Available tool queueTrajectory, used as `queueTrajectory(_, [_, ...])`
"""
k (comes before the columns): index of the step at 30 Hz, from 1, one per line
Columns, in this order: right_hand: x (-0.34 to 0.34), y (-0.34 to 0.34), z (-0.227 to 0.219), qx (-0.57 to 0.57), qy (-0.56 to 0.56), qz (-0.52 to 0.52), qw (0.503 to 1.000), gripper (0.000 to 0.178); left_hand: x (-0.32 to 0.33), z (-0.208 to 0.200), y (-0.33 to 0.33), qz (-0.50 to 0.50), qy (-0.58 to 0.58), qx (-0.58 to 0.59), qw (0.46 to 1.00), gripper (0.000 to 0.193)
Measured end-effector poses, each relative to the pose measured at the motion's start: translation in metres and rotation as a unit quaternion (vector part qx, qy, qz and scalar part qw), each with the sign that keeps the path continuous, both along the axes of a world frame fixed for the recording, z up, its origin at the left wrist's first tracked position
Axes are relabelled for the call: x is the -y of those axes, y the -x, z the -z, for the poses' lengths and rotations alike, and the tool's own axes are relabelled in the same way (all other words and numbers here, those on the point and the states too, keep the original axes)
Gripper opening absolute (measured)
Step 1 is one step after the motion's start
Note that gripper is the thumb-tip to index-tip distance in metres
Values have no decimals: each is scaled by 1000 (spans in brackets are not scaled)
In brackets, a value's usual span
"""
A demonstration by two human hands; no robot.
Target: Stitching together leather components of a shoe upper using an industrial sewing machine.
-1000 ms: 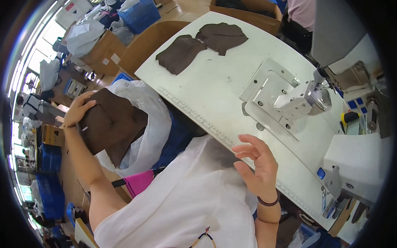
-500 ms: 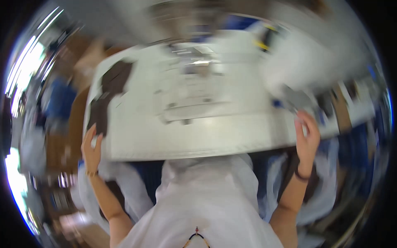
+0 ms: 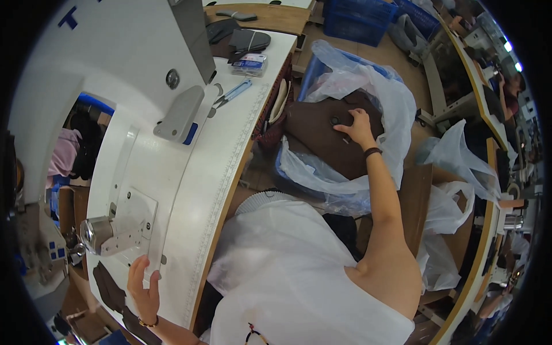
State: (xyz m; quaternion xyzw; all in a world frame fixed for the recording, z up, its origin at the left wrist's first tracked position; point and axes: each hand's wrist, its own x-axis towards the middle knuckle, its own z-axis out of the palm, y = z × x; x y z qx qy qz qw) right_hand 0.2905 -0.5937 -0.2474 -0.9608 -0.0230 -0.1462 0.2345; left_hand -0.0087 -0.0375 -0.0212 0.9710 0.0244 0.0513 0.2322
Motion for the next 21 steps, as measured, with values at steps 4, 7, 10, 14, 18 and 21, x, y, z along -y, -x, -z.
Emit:
queueTrajectory(4, [-13, 15, 8, 135, -18, 72, 988, 37, 11, -4, -14, 36, -2, 4, 999, 37])
queueTrajectory(7, [-25, 29, -7, 221, -89, 61, 969, 23, 16, -6, -18, 24, 37, -11, 999, 35])
queueTrajectory(10, [-35, 38, -51, 168, -228, 56, 957, 18, 13, -9, -19, 22, 35, -10, 999, 34])
queueTrajectory(14, [-56, 15, -144, 304, -439, 92, 841, 27, 6, -13, -6, 15, 59, 19, 998, 33])
queueTrajectory(18, [-150, -69, -202, -106, -620, -691, 356, 33, -6, 0, 23, -43, 92, 50, 994, 30])
queueTrajectory(21, [-264, -91, -209, -174, -556, -799, 152, 31, -39, 22, 48, -138, 62, 76, 986, 27])
